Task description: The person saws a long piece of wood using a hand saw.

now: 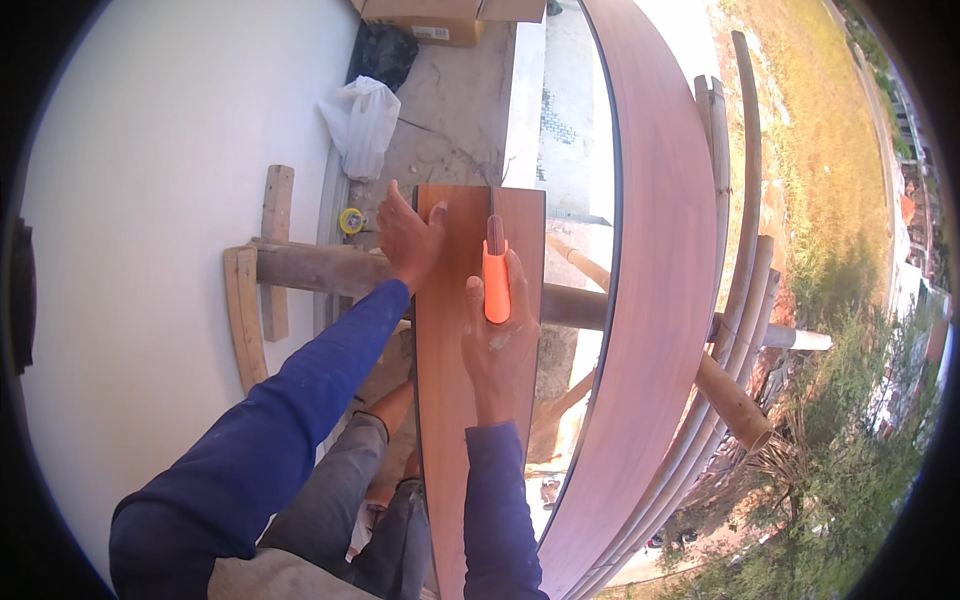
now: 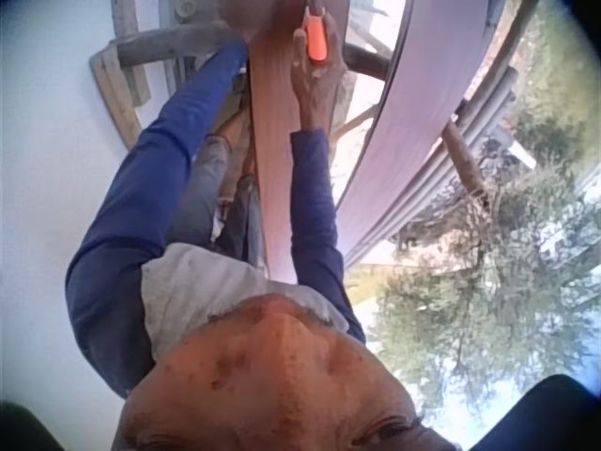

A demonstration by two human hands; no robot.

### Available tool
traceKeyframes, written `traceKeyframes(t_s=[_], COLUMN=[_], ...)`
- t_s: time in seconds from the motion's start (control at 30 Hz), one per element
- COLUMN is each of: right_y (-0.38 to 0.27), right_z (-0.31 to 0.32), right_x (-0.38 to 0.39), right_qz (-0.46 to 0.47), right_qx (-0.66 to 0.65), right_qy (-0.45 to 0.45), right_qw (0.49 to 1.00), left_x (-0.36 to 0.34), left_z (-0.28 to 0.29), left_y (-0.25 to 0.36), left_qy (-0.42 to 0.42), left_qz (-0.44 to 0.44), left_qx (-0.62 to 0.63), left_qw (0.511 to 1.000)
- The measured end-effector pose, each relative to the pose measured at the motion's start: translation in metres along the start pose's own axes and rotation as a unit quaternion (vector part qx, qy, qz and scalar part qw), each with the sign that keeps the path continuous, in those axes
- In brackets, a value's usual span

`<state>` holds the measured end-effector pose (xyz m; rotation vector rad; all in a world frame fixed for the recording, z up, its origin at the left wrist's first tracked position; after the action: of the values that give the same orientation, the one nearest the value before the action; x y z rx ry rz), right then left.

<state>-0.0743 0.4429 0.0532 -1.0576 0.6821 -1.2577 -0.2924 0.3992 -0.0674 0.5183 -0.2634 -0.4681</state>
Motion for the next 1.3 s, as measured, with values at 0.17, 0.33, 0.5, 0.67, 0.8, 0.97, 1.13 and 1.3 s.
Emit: traceKeyframes(t_s=[0.17,0.33,0.5,0.67,0.8,0.97,1.13,1.3], right_y=[0.000,-0.006,-0.006,-0.002,0.000,0.012,-0.010,-0.020], right_z=[0.000,-0.002,0.007,-0.003,0.000,0.050,0.124,0.134], right_x=[-0.014,-0.006,0.014,-0.008,-0.023,0.074,0.209,0.244], right_qz=[0.036,-0.009,0.022,-0.033,-0.116,-0.020,-0.085,-0.076], right_qx=[0.013,0.007,0.035,0.040,0.042,-0.004,0.068,0.064], right_qy=[-0.004,-0.035,-0.018,-0.051,-0.101,-0.007,0.006,0.043], right_qw=[0.999,0.999,0.999,0.997,0.987,1.000,0.994,0.994], left_x=[0.036,0.040,0.057,0.054,0.061,0.044,0.057,0.053], left_z=[-0.040,-0.047,-0.047,-0.045,-0.046,-0.046,-0.050,-0.030], left_y=[0.028,0.028,0.027,0.022,0.025,0.035,0.025,0.018], left_qy=[-0.058,-0.093,-0.098,-0.082,-0.092,-0.046,-0.069,0.001], left_qz=[-0.167,-0.193,-0.193,-0.195,-0.186,-0.206,-0.189,-0.135], left_qx=[-0.148,-0.164,-0.144,-0.146,-0.147,-0.187,-0.177,-0.065], left_qw=[0.973,0.963,0.966,0.966,0.967,0.959,0.963,0.989])
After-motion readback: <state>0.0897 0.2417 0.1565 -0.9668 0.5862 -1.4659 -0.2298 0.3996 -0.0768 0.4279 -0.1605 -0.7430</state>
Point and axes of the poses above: each hand's wrist, its own x-axis away from the middle knuckle, its own z-axis out of the back of the hand, y = z × x, the point moved 10 cm from there along -x, towards the middle knuckle
